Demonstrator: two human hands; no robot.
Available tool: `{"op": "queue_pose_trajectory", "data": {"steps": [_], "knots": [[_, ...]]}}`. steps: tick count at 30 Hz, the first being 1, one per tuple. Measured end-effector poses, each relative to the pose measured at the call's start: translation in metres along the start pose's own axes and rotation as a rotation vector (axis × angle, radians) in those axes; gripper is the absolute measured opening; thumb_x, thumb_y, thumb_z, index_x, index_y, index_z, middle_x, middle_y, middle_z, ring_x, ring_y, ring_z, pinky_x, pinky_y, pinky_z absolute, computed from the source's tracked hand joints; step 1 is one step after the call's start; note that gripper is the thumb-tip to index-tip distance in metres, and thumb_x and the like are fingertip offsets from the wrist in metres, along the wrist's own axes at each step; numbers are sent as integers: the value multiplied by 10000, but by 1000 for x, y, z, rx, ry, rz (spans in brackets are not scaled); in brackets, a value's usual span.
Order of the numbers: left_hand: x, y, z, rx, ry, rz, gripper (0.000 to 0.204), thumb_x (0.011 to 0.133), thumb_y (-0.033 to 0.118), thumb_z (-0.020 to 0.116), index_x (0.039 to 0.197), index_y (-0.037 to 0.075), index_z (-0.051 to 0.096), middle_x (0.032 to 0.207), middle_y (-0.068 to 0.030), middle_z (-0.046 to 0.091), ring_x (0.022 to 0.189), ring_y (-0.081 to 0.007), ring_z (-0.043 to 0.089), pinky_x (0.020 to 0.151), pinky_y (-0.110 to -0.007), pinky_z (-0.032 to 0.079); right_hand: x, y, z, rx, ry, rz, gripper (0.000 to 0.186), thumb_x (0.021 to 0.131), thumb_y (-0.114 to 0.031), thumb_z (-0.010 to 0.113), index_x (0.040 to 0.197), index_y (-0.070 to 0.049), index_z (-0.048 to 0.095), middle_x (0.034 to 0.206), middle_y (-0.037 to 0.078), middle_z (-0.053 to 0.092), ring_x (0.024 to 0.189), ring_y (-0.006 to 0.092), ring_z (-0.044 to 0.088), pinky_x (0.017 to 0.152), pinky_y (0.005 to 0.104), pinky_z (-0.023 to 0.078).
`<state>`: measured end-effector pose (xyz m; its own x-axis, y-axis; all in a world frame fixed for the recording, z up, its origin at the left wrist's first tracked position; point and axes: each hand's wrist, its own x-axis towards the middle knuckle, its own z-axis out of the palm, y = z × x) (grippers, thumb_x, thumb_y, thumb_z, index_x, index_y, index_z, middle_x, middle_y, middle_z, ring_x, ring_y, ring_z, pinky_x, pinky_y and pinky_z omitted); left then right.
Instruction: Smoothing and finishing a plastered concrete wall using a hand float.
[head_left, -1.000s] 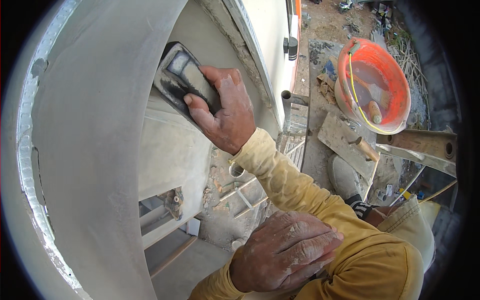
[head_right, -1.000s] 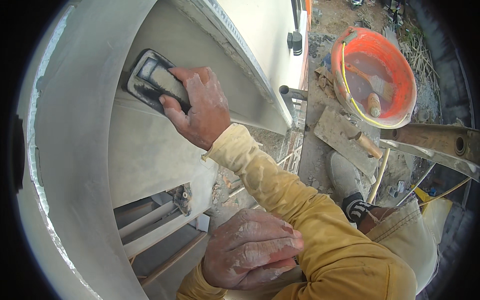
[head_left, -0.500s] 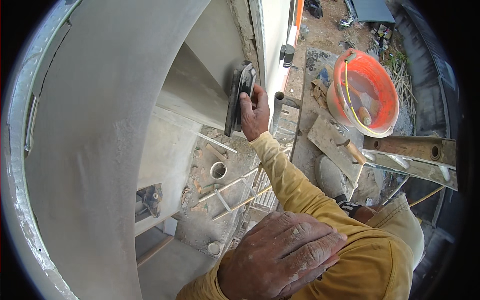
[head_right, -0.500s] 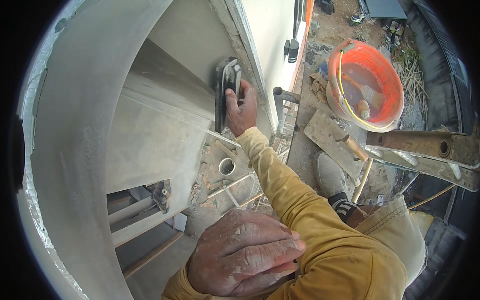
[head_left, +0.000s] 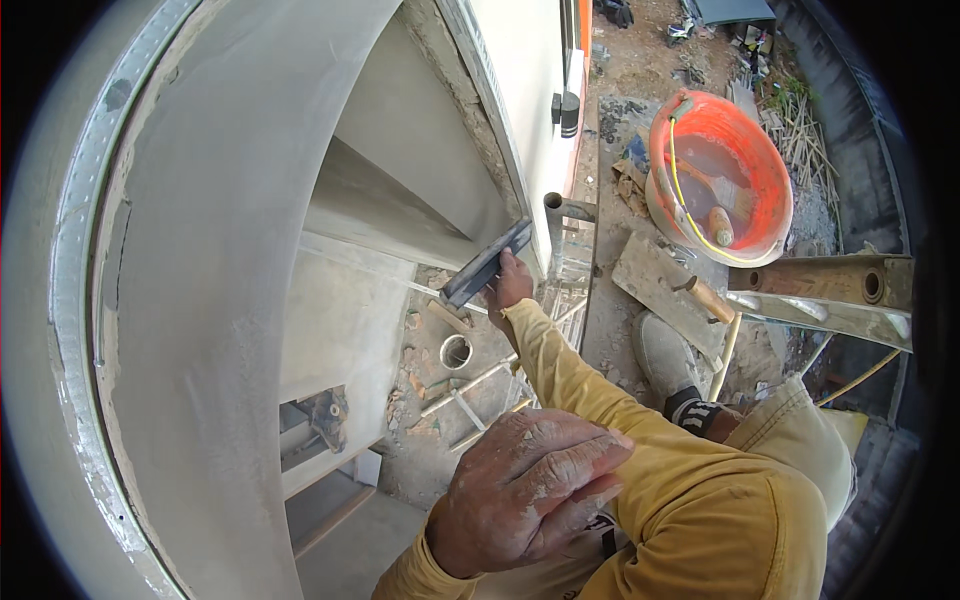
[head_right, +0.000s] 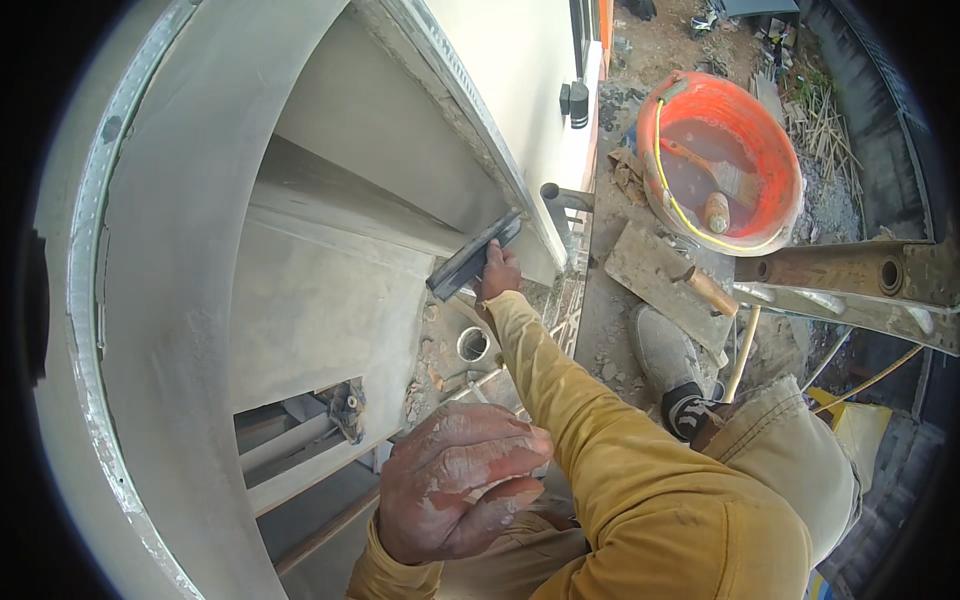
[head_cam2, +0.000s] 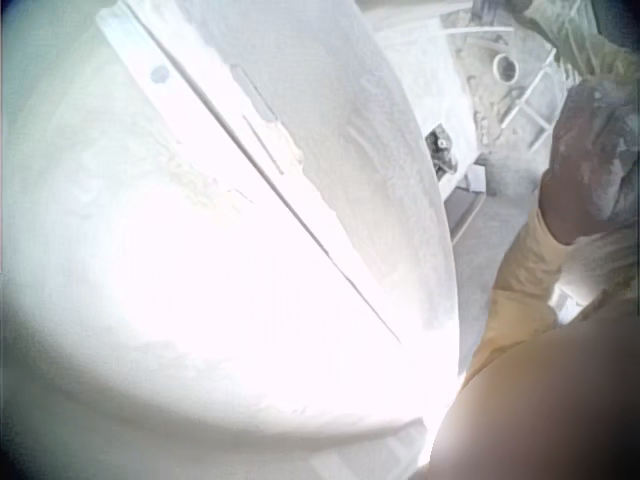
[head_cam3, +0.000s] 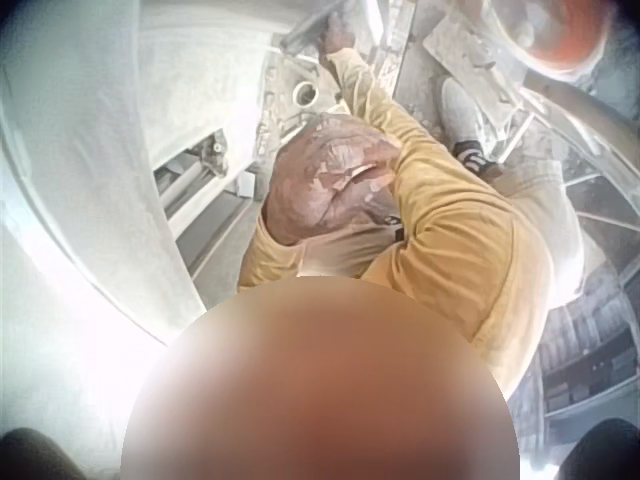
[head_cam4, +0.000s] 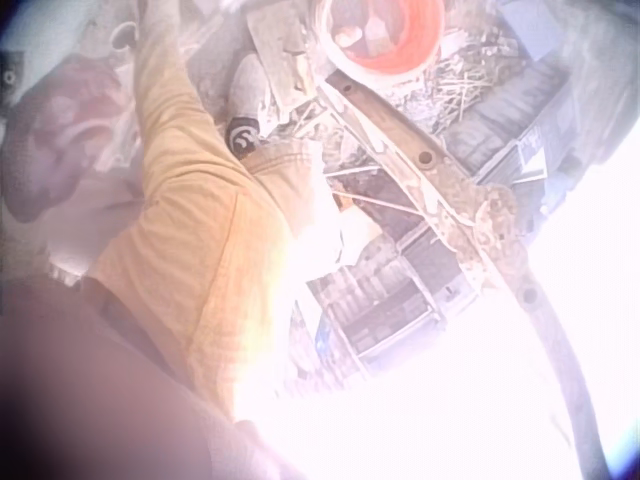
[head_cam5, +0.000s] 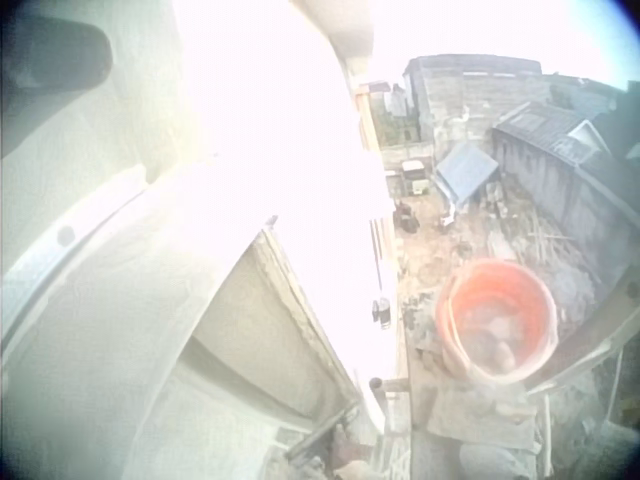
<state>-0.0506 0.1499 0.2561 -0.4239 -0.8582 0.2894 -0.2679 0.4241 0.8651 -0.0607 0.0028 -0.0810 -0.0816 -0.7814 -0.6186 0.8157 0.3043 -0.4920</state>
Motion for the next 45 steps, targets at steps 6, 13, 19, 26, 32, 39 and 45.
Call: {"op": "queue_pose_trajectory", "data": {"steps": [6,13,19,26,32,39,45], "knots": [[17,-15,7,42,-18,-57,258,731,77,763,971,45,675,947,-101,681,819,-277,666,717,-363,542,-60,-18,59,807,-4,397,287,998,-310,487,1082,-38,522,1053,127,583,1014,261,579,965,463,481],[27,-19,9,45,-48,-86,262,727,100,769,969,44,688,936,-97,677,828,-285,663,717,-370,541,-86,-37,127,1049,-132,421,265,991,-269,502,1091,-23,498,1094,129,532,1048,269,539,1012,473,452],[24,-16,5,-4,-33,-60,237,734,117,769,950,45,701,936,-100,671,840,-282,662,724,-362,544,-137,-30,165,1103,-334,604,267,994,-268,487,1089,-19,501,1071,130,554,1022,267,564,984,473,476],[17,-12,0,32,3,-96,246,712,101,783,941,47,712,933,-93,676,846,-267,660,721,-352,543,-38,23,114,1104,-67,511,270,997,-267,469,1087,-14,504,1044,132,581,991,264,592,951,472,503],[13,-10,-1,6,-20,-82,223,728,104,780,933,45,714,951,-85,682,867,-263,658,736,-362,545,2,22,9,1006,270,362,240,991,-249,479,1068,-33,548,1006,117,604,911,267,605,896,475,521],[14,-15,8,-33,-43,24,358,740,123,785,1072,81,659,983,-61,684,882,-245,658,776,-353,540,-67,-72,29,6,-109,-285,269,950,-195,575,1163,-48,503,974,39,589,845,122,572,768,287,489],[10,-5,12,-90,-97,31,391,730,117,789,1092,93,643,1034,-53,666,901,-235,648,766,-343,525,-105,-121,123,-701,-377,-1136,396,802,-161,703,1143,-35,547,996,133,525,899,265,541,793,363,454]]}}
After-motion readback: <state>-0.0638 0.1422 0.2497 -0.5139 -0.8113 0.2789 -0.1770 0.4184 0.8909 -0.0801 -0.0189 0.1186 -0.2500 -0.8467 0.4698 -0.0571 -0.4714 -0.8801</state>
